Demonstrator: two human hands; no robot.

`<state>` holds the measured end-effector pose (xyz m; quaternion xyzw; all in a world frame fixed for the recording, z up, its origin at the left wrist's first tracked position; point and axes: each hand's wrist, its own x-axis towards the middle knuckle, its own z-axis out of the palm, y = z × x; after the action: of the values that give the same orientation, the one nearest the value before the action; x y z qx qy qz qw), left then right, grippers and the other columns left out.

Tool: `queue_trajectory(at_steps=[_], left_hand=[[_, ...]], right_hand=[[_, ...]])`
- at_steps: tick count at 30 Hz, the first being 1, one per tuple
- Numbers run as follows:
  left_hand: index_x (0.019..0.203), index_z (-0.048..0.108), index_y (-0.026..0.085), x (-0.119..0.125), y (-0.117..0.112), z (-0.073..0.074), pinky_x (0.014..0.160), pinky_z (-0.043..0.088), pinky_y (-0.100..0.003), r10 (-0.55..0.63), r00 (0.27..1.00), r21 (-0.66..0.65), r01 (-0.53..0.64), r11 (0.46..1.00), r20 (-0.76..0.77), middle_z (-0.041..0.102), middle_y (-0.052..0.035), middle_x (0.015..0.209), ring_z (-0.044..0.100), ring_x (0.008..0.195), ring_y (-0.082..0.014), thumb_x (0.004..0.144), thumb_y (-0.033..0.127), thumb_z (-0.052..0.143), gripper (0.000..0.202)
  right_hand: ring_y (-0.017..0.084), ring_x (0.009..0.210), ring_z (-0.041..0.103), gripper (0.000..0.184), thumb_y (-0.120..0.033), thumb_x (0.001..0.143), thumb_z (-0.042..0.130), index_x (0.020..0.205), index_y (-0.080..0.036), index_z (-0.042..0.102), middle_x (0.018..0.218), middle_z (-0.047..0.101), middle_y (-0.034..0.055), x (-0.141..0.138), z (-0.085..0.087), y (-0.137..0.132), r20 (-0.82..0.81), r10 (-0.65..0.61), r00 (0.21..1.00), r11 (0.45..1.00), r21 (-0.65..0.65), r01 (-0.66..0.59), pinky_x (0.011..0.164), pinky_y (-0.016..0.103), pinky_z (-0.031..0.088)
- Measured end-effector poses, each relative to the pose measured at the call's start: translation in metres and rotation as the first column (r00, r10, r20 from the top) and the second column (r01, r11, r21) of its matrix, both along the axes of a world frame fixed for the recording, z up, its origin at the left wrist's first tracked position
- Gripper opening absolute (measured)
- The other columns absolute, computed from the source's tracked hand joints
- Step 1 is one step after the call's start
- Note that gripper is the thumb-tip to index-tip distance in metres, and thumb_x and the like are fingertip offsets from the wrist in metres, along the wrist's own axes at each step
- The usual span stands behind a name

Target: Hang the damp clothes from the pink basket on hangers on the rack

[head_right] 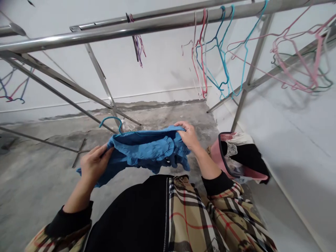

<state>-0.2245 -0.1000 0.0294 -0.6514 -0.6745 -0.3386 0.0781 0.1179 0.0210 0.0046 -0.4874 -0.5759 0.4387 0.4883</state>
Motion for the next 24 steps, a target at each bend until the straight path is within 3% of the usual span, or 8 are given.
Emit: queue_trajectory(at_steps=[2, 4, 6, 9, 11, 13, 18, 24], left_hand=[[0.095, 0.076, 0.02, 0.002, 0.005, -0.003, 0.059, 0.043, -0.022, 0.01, 0.998, 0.012, -0.011, 1.0, 0.065, 0.067, -0.0014, 0.07, 0.061, 0.061, -0.013, 0.086, 0.04, 0.06, 0.027], [0.092, 0.076, 0.018, 0.002, 0.01, -0.003, 0.062, 0.047, -0.023, -0.038, 0.98, 0.027, 0.033, 0.999, 0.194, 0.069, -0.0018, 0.072, 0.063, 0.064, -0.0144, 0.084, 0.04, 0.06, 0.028], [0.091, 0.075, 0.017, 0.0, 0.015, -0.001, 0.064, 0.05, -0.024, -0.097, 0.946, 0.039, 0.09, 0.995, 0.308, 0.072, -0.0023, 0.076, 0.065, 0.067, -0.016, 0.082, 0.039, 0.061, 0.028], [0.09, 0.074, 0.017, -0.003, 0.021, 0.006, 0.064, 0.052, -0.025, -0.154, 0.913, 0.042, 0.15, 0.988, 0.378, 0.074, -0.0028, 0.078, 0.066, 0.068, -0.0172, 0.078, 0.039, 0.063, 0.028], [0.088, 0.074, 0.017, -0.001, 0.026, 0.012, 0.064, 0.053, -0.026, -0.194, 0.903, 0.043, 0.193, 0.98, 0.383, 0.074, -0.0035, 0.078, 0.066, 0.067, -0.0173, 0.077, 0.038, 0.064, 0.026], [0.086, 0.074, 0.017, 0.003, 0.03, 0.019, 0.063, 0.053, -0.026, -0.244, 0.897, 0.048, 0.243, 0.969, 0.369, 0.074, -0.004, 0.077, 0.065, 0.066, -0.0168, 0.078, 0.036, 0.065, 0.022], [0.08, 0.073, 0.017, 0.016, 0.038, 0.032, 0.059, 0.049, -0.023, -0.365, 0.873, 0.033, 0.375, 0.927, 0.324, 0.069, -0.0022, 0.066, 0.061, 0.059, -0.0142, 0.08, 0.036, 0.063, 0.022], [0.085, 0.075, 0.018, 0.032, 0.049, 0.023, 0.061, 0.048, -0.023, -0.43, 0.835, 0.003, 0.457, 0.89, 0.343, 0.067, -0.0025, 0.066, 0.061, 0.062, -0.0149, 0.084, 0.039, 0.06, 0.026]], right_hand=[[0.017, 0.081, 0.062, 0.022, -0.025, 0.072, 0.058, 0.09, -0.019, 0.069, 0.089, 0.069, 0.0022, 0.01, 0.01, -0.01, 0.171, 0.167, 0.971, 0.98, 0.075, -0.182, 0.075, 0.028, 0.048], [0.015, 0.074, 0.062, 0.023, -0.029, 0.076, 0.063, 0.096, -0.02, 0.071, 0.085, 0.069, 0.0017, 0.022, 0.02, -0.02, 0.375, 0.45, 0.81, 0.868, 0.03, -0.496, 0.07, 0.026, 0.048], [0.013, 0.065, 0.06, 0.027, -0.034, 0.079, 0.067, 0.101, -0.019, 0.072, 0.08, 0.069, 0.0016, 0.032, 0.031, -0.027, 0.495, 0.55, 0.672, 0.779, -0.014, -0.627, 0.063, 0.024, 0.047], [0.014, 0.07, 0.061, 0.029, -0.039, 0.086, 0.063, 0.106, -0.02, 0.071, 0.086, 0.068, 0.0047, 0.037, 0.045, -0.029, 0.534, 0.232, 0.813, 0.872, 0.256, -0.417, 0.066, 0.026, 0.049], [0.019, 0.091, 0.062, 0.035, -0.042, 0.088, 0.061, 0.116, -0.021, 0.067, 0.102, 0.066, 0.0082, 0.033, 0.051, -0.027, 0.53, -0.009, 0.848, 0.84, 0.464, -0.281, 0.081, 0.032, 0.05], [0.025, 0.111, 0.055, 0.044, -0.046, 0.089, 0.06, 0.126, -0.023, 0.061, 0.119, 0.062, 0.0109, 0.023, 0.053, -0.024, 0.609, -0.124, 0.783, 0.77, 0.557, -0.312, 0.095, 0.039, 0.043], [0.024, 0.093, 0.056, 0.037, -0.039, 0.1, 0.038, 0.113, -0.019, 0.067, 0.093, 0.069, 0.0095, 0.003, 0.048, -0.019, 0.833, -0.114, 0.541, 0.721, 0.445, -0.532, 0.089, 0.04, 0.036], [0.017, 0.071, 0.054, 0.051, -0.041, 0.103, 0.023, 0.086, -0.019, 0.065, 0.075, 0.066, 0.0062, -0.013, 0.059, -0.027, 0.881, -0.104, 0.462, 0.741, 0.379, -0.555, 0.068, 0.03, 0.03]])
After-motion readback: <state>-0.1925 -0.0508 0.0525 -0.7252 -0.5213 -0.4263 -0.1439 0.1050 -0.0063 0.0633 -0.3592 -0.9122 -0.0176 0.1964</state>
